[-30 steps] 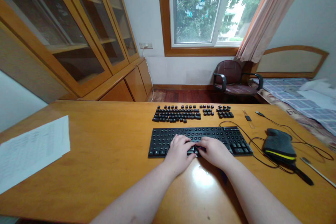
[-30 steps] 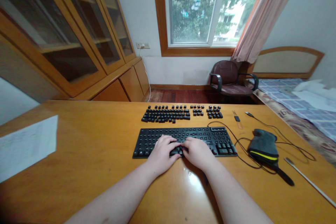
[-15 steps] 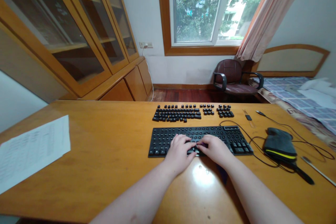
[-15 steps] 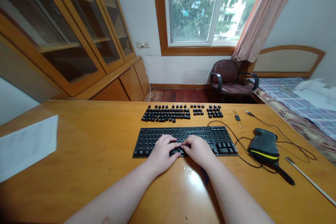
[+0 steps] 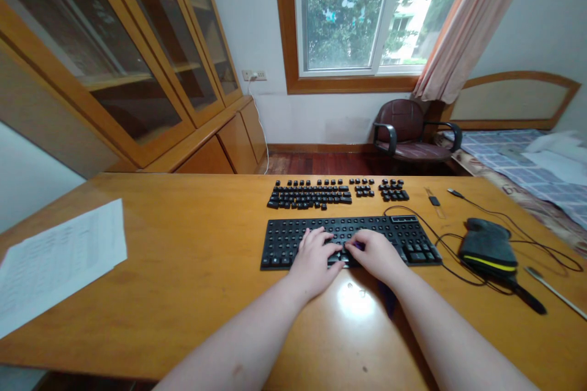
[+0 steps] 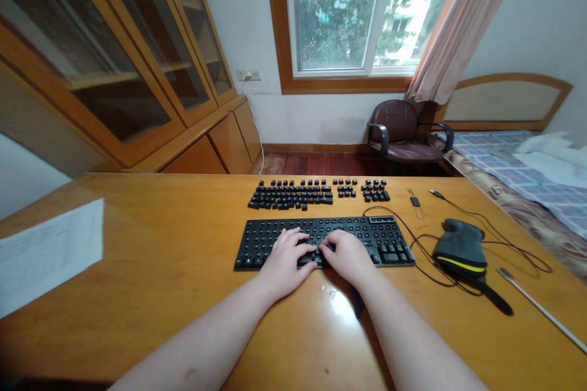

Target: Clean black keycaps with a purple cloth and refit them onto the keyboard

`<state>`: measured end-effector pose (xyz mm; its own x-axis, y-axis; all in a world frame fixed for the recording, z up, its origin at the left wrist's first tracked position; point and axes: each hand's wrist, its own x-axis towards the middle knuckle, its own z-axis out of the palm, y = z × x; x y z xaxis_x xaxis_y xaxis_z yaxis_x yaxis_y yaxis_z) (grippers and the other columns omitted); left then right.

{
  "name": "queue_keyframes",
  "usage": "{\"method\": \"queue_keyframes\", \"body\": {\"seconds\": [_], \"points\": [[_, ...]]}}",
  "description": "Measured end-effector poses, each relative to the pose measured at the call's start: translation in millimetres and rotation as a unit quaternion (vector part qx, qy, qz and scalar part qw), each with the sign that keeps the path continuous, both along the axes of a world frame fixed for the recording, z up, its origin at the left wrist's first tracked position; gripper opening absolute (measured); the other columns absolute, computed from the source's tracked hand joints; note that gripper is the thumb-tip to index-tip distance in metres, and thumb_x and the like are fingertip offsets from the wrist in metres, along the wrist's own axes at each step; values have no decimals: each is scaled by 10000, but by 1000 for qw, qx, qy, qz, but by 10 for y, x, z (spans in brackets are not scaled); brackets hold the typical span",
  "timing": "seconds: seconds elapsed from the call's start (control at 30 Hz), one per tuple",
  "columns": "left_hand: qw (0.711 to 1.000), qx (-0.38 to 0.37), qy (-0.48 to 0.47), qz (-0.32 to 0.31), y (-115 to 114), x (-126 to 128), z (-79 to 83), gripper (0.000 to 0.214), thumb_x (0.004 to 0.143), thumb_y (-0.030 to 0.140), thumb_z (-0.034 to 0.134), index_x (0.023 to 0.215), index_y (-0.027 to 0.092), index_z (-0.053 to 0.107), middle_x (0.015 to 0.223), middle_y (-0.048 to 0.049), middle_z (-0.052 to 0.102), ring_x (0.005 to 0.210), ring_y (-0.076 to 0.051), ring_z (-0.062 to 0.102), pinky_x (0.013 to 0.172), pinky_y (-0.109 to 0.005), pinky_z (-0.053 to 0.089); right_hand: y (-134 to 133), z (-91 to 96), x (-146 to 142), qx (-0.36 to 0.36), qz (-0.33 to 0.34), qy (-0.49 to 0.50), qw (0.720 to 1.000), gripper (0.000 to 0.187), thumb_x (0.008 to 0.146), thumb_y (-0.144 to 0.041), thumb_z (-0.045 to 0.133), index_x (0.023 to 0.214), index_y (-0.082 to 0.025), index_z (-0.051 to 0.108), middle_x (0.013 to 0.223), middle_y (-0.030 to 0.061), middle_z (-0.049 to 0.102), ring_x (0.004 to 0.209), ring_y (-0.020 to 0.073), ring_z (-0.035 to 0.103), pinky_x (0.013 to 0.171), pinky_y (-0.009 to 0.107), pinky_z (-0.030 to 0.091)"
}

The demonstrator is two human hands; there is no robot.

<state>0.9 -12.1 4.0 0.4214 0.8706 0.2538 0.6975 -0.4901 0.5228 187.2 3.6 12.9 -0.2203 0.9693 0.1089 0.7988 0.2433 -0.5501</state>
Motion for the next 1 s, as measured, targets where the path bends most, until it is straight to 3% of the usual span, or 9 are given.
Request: {"method": "queue_keyframes", "body": {"seconds": [0.27,0.5,0.73,0.87,1.0], "points": [[999,35,-2,31,-1,-18,107,151,804,259,559,925,215,640,935,-37,637,950,-199,532,964,-420,361,7,-12,40,89,-60,-36,994,265,857,-340,429,836,-217,663,868,43,689,814,194,628,731,292,458],[984,40,133,109,74,-108,312,106,784,280,578,848,212,628,867,-44,626,872,-223,524,797,-368,409,-8,-35,18,90,-54,-50,993,277,864,-359,424,850,-226,666,872,35,686,811,184,633,718,280,457],[979,74,159,105,703,-89,452,147,798,244,552,909,215,644,934,-68,622,933,-243,506,852,-382,375,-17,22,11,90,-51,-44,994,300,871,-343,409,814,-214,674,856,51,685,812,194,629,716,286,452],[972,72,200,100,1066,-17,394,171,745,245,621,909,216,655,950,-77,616,953,-259,498,855,-391,363,-22,13,15,99,-50,-34,993,302,876,-336,408,798,-213,673,837,53,681,809,188,627,725,277,448],[964,57,244,83,1244,60,281,211,707,274,661,902,195,667,951,-100,611,967,-271,491,848,-390,358,-30,9,14,103,-47,-32,993,306,882,-335,402,795,-205,665,827,52,675,799,182,624,726,268,443]]}}
